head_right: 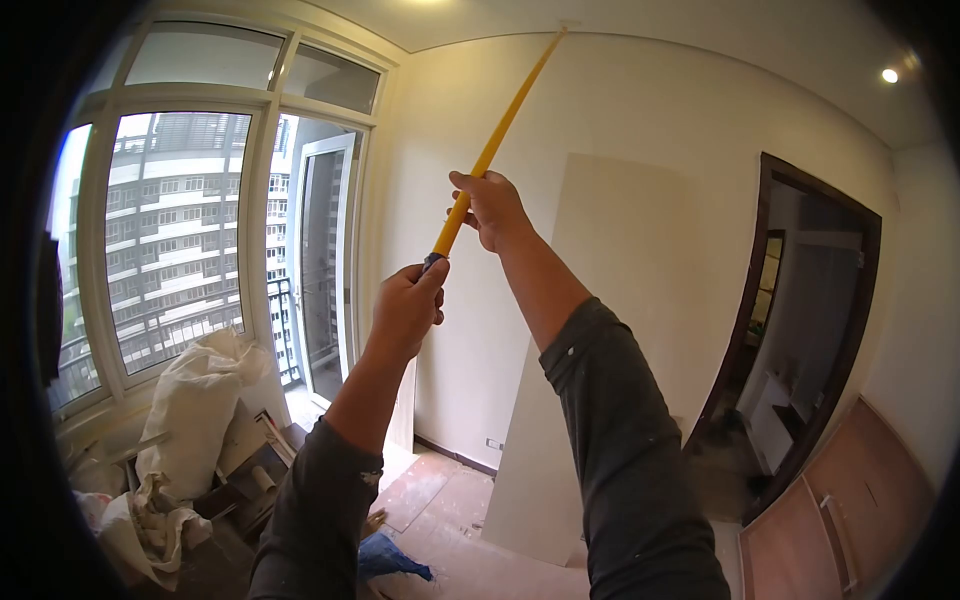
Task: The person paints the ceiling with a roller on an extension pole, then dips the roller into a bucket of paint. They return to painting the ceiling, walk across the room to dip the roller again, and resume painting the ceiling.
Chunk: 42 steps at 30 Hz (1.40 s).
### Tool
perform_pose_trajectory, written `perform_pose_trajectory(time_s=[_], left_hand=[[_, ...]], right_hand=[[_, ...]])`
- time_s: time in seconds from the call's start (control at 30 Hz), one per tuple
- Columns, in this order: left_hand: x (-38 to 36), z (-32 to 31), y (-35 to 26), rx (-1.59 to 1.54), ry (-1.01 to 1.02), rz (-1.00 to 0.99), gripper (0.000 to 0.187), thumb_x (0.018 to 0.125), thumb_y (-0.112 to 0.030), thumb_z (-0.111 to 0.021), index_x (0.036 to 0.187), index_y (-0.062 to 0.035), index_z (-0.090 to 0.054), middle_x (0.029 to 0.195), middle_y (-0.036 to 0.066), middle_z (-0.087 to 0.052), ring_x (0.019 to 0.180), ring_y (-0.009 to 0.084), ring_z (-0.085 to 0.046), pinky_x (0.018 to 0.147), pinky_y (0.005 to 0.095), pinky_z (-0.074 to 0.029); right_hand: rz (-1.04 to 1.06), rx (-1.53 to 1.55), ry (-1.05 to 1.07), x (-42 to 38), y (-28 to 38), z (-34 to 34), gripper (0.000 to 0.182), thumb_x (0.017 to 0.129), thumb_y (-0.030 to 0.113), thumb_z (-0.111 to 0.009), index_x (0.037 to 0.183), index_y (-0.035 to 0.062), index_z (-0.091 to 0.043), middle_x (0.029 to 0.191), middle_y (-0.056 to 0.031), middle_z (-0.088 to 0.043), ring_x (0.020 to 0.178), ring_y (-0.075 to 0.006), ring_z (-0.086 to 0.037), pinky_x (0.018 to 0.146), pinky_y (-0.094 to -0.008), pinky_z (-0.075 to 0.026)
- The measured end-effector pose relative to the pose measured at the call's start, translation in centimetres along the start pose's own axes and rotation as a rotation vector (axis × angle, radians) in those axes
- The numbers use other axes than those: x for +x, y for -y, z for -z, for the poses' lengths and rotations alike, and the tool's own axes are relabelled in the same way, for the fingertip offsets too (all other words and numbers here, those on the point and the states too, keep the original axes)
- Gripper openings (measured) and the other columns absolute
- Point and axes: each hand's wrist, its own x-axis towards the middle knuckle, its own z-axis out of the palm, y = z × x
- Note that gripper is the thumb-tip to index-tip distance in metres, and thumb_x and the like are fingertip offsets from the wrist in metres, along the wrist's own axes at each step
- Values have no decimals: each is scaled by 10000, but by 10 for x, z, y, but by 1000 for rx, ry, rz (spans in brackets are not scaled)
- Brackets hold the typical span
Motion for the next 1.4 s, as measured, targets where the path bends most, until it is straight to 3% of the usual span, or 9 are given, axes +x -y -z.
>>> perform_pose_trajectory(time_s=[0.27, 0.43, 0.53, 0.7, 0.9, 1.03, 1.17, 1.4], left_hand=[[13, -9, 44, 39, -29, -15, 361, 952, -348, -620, 825, -10, -615, 632, -4, -519, 497, 79, -469, 477, 259, -414], [-39, 17, 59, -22, -50, -45, 309, 960, -286, -618, 908, 18, -641, 617, -1, -523, 512, 78, -493, 492, 248, -414], [-78, 36, 59, -84, -43, -70, 271, 993, -224, -583, 1019, 44, -615, 610, -9, -475, 480, 76, -427, 486, 253, -410], [-141, 72, 53, -100, -71, -16, 245, 976, -212, -613, 965, 32, -623, 617, -15, -518, 512, 58, -485, 486, 224, -400], [-149, 74, 36, -56, -17, 30, 249, 977, -224, -621, 984, 25, -620, 626, -26, -514, 511, 52, -475, 483, 218, -404], [-153, 67, 33, -154, 13, 37, 260, 981, -230, -613, 991, 29, -624, 629, -26, -512, 519, 53, -478, 495, 224, -415], [-152, 54, 23, -148, 5, 15, 267, 1001, -207, -578, 1094, 42, -601, 599, -18, -464, 476, 69, -418, 491, 245, -415], [-162, 55, 8, -91, -28, -30, 265, 1001, -204, -574, 1083, 47, -600, 601, -11, -468, 481, 74, -420, 499, 251, -423]], right_hand=[[8, -66, 68, 12, -29, 30, 469, 917, 215, -677, 1243, -69, -496, 1071, -119, -568, 1057, -230, -596, 890, -398, -552], [-3, -112, 192, -34, -35, 17, 567, 916, 203, -673, 1338, -72, -414, 1125, -138, -585, 1094, -243, -603, 951, -422, -524], [20, -94, 244, -66, -39, 2, 681, 897, 183, -693, 1404, -81, -323, 1148, -157, -574, 1097, -249, -602, 945, -435, -531], [39, -101, 348, -124, -32, -27, 761, 894, 145, -702, 1452, -86, -238, 1267, -205, -487, 1088, -270, -602, 878, -382, -579], [-79, -64, 235, -122, -13, -34, 700, 911, 130, -664, 1442, -99, -271, 1184, -193, -530, 1090, -273, -605, 886, -392, -577], [-27, -146, 246, -131, -5, -32, 687, 909, 137, -666, 1432, -106, -293, 1118, -177, -550, 1043, -266, -621, 911, -411, -565], [-19, -170, 214, -130, 5, -30, 618, 908, 159, -657, 1391, -86, -358, 1071, -141, -574, 1045, -252, -634, 948, -431, -548], [-17, -173, 206, -140, 24, -44, 632, 903, 151, -666, 1391, -92, -347, 1103, -159, -564, 1041, -263, -634, 942, -431, -549]])
